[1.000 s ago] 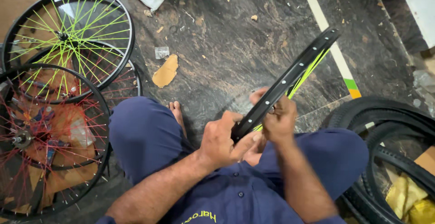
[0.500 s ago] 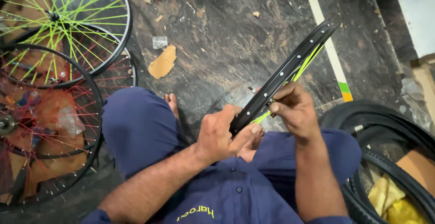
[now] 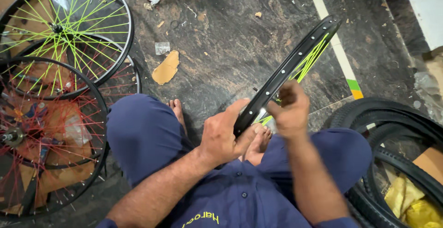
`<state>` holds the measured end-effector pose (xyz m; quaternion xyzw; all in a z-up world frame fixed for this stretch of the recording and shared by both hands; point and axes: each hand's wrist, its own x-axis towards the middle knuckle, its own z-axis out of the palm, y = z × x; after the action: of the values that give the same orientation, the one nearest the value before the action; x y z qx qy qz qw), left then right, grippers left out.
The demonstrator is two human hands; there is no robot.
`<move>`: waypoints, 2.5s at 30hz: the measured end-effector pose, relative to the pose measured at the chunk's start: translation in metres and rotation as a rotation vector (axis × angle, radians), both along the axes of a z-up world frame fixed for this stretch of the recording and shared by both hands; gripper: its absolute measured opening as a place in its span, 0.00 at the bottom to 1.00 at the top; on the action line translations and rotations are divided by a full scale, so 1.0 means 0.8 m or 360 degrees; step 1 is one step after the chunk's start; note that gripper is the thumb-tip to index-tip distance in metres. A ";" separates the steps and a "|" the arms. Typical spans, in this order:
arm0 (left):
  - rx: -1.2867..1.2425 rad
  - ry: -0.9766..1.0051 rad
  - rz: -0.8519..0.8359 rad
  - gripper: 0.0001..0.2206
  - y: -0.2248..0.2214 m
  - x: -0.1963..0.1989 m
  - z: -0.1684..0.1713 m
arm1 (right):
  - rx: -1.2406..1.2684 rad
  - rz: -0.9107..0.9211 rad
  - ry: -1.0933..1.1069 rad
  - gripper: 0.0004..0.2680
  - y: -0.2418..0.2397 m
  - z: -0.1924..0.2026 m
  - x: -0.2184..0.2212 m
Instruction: The person sits on the floor and inserts spokes into a bicycle wheel rim, then picks up a different wheel to continue the process.
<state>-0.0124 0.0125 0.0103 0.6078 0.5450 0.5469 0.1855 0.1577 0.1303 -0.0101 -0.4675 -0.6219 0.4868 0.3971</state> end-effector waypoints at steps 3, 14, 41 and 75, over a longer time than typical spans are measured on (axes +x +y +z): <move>-0.0013 0.0055 -0.0028 0.26 0.000 0.002 -0.002 | 0.0859 -0.0290 -0.0478 0.11 -0.023 -0.008 -0.015; 0.0092 0.0095 -0.0040 0.25 -0.002 0.006 -0.004 | -0.0281 0.0694 0.0923 0.10 0.011 -0.020 0.024; 0.0023 0.0383 0.0020 0.19 0.008 0.000 0.029 | -0.0228 0.0465 0.0459 0.05 0.003 -0.029 0.034; -0.0168 0.0202 -0.0110 0.27 0.007 0.010 0.009 | 0.0877 -0.0186 -0.0401 0.10 -0.030 -0.019 0.007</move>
<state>-0.0044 0.0180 0.0176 0.6491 0.5623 0.4712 0.2012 0.1630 0.1060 -0.0256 -0.4339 -0.7468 0.2145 0.4560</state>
